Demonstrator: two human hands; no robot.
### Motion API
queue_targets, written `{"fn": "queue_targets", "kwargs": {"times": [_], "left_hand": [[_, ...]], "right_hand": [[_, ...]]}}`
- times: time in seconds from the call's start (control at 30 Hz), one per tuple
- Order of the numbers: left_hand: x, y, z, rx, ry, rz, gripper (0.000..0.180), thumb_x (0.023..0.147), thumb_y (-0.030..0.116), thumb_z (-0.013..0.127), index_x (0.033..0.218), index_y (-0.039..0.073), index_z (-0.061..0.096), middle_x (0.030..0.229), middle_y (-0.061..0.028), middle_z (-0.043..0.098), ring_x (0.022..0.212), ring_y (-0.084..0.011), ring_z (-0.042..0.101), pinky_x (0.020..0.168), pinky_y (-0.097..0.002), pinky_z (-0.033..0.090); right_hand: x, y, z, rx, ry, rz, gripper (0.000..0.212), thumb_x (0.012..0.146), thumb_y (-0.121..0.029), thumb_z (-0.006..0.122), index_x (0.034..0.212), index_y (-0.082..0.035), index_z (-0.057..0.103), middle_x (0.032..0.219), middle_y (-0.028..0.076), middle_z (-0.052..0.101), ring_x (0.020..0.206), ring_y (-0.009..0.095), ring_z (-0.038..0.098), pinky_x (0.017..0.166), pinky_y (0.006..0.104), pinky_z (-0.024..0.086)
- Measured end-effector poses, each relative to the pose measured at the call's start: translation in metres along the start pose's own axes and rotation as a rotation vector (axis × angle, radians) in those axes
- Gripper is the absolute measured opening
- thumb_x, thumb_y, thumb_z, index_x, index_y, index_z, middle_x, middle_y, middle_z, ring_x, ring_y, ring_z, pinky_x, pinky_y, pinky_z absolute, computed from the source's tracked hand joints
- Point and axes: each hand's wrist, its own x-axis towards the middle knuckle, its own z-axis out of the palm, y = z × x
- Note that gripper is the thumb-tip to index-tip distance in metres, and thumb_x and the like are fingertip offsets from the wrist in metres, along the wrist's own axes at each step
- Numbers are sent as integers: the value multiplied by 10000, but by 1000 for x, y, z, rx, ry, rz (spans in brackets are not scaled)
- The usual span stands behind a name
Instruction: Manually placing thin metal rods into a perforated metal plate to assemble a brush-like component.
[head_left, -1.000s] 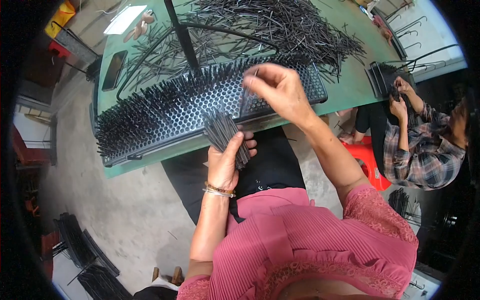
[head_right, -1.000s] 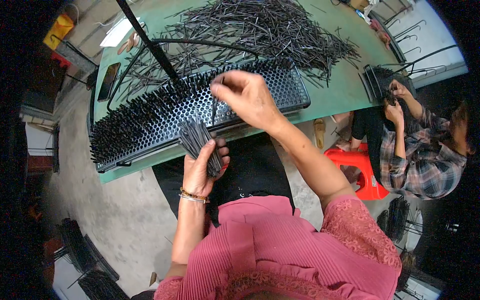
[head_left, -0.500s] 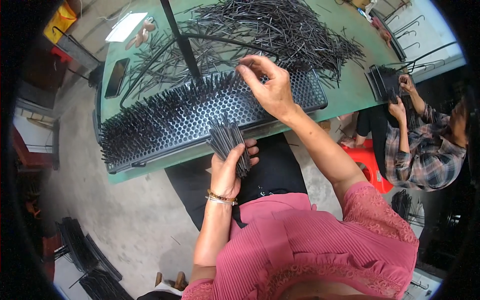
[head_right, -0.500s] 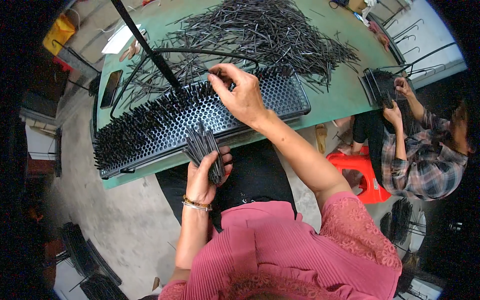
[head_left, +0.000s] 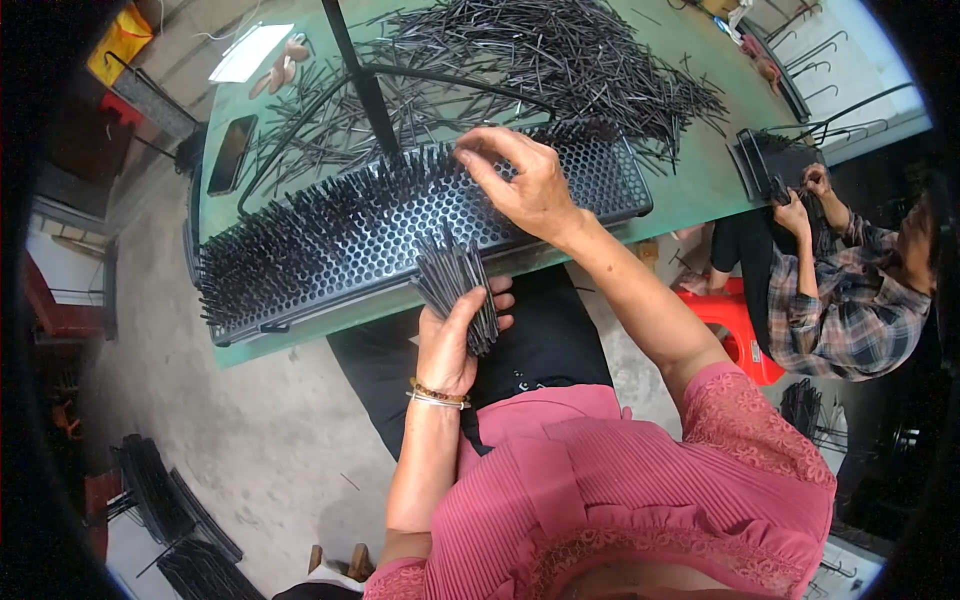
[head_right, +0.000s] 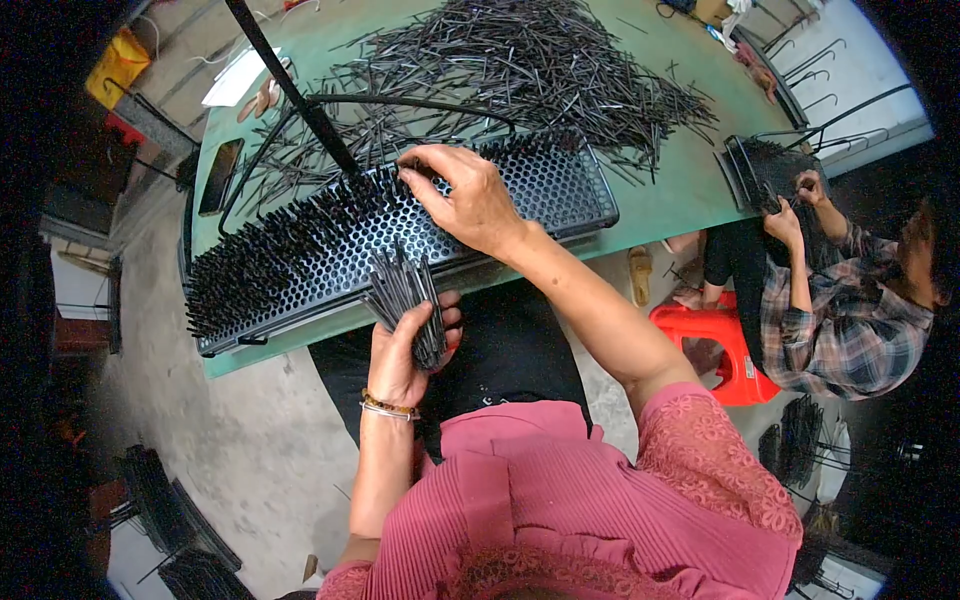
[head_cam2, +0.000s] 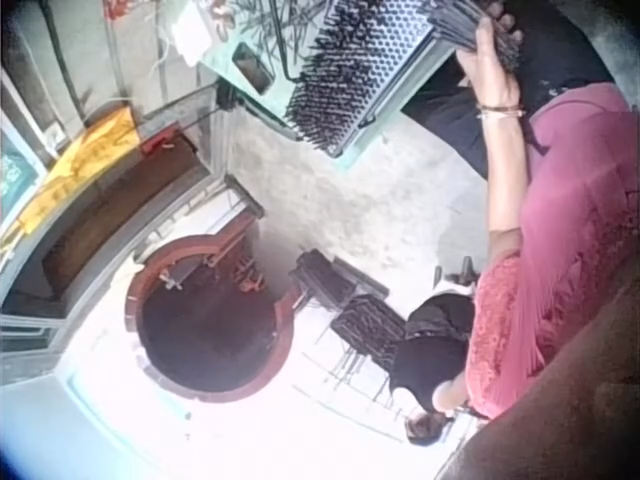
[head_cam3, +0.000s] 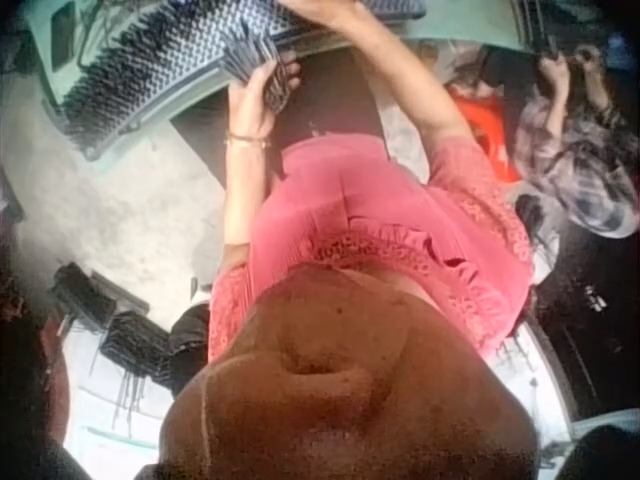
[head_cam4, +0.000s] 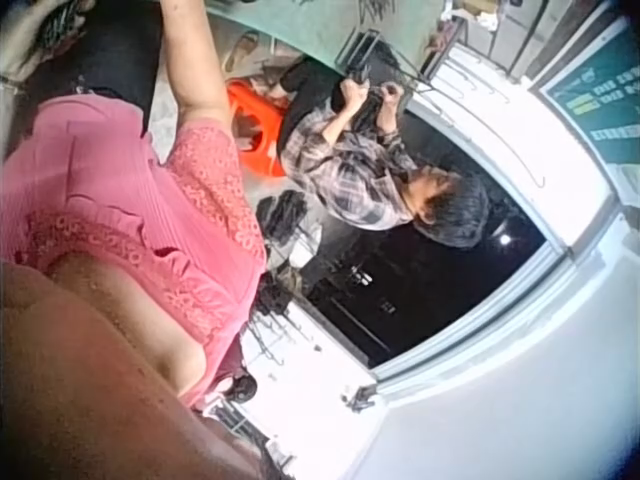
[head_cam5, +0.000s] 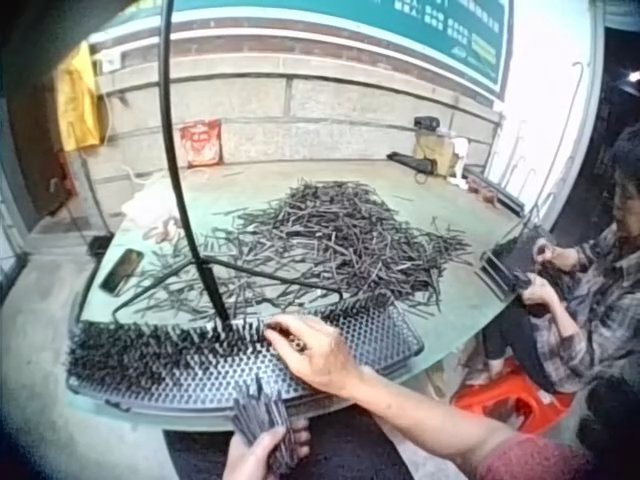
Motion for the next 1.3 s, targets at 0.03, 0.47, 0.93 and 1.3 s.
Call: {"fn": "queue_targets", "kwargs": {"times": [0.03, 0.47, 0.93, 1.3], "left_hand": [[0, 0, -1, -1, 0, -1, 287, 876, 112, 554, 1099, -67, 538, 1038, -180, 631, 858, -225, 644, 669, -313, 567], [3, -3, -7, -81, -5, -40, 275, 858, 95, 589, 1095, -37, 547, 1010, -139, 633, 861, -212, 639, 671, -316, 568], [2, -1, -2, -79, 8, -53, 221, 854, 82, 616, 1046, -22, 590, 971, -118, 645, 835, -196, 643, 666, -311, 567], [5, -6, -2, -44, 2, -7, 230, 859, 109, 621, 1053, -12, 598, 1003, -116, 647, 817, -174, 637, 680, -299, 558]], "right_hand": [[0, -1, 0, 15, 2, 26, 161, 807, -49, 654, 959, -4, 631, 867, 94, 669, 758, 157, 660, 677, 270, 522], [-16, 0, 7, 66, 8, 148, 191, 793, -41, 661, 979, -9, 632, 880, 95, 674, 786, 169, 661, 692, 277, 518], [1, 6, 10, -201, -68, -237, 281, 789, -69, 645, 1068, -47, 625, 932, 80, 665, 820, 232, 600, 734, 332, 442], [-5, 0, 7, -249, 17, -176, 325, 817, -102, 626, 1138, -49, 607, 987, 69, 663, 953, 223, 559, 846, 325, 384]]}}
